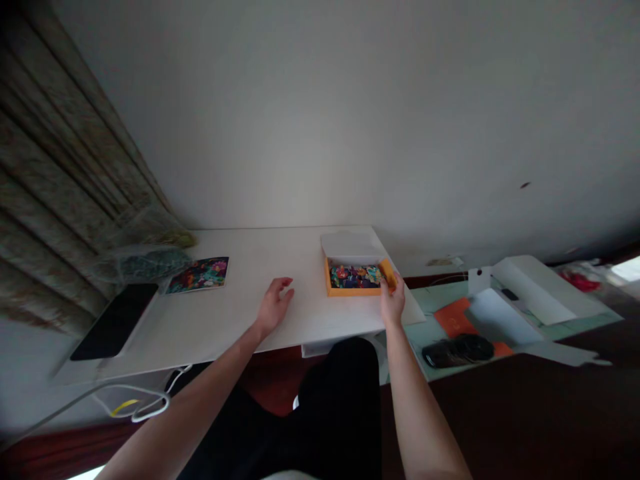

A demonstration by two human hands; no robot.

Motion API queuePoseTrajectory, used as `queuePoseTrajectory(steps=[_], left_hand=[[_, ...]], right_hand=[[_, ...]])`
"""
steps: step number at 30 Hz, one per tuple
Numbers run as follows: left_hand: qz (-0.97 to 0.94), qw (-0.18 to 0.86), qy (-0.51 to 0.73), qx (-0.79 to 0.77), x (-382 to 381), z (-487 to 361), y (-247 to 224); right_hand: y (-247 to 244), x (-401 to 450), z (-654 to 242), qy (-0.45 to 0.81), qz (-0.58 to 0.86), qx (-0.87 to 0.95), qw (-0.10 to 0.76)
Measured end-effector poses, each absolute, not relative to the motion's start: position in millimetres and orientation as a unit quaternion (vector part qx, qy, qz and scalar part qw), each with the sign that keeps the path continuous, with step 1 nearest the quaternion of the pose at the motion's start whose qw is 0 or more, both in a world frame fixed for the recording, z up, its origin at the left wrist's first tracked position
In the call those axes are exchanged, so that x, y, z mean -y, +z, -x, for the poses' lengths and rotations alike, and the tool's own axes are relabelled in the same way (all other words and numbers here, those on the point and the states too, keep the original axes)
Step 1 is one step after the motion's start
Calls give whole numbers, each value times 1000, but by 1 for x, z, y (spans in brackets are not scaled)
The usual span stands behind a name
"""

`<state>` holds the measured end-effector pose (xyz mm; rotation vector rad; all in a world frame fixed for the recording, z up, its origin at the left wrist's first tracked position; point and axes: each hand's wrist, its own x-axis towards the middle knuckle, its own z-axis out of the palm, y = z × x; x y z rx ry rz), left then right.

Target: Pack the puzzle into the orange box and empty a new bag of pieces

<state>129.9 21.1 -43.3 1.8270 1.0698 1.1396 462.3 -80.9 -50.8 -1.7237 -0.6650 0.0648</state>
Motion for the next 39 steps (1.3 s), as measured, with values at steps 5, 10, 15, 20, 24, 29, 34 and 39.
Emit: queuePoseTrajectory(steps=[5,10,15,20,24,29,34,39], left_hand=[[-618,473,449,-438,-34,-224,-27],[-564,533,389,-496,-70,-272,-2],[-532,555,394,-504,-99,-289,7],[-508,583,463,-433,-104,-288,22],[-653,480,490,-322,-83,-270,40],[-830,314,413,-201,-33,-235,33],[-920,209,278,-178,1,-205,4],[-952,155,193,-181,13,-185,-5]], right_hand=[[-48,83,-460,32,741,315,593],[-47,83,-460,36,736,336,587],[-44,81,-458,61,753,333,564],[-42,82,-457,92,765,329,546],[-48,81,-460,74,736,316,594],[-59,76,-469,62,695,211,685],[-65,77,-478,93,615,162,766],[-65,86,-485,137,591,139,782]])
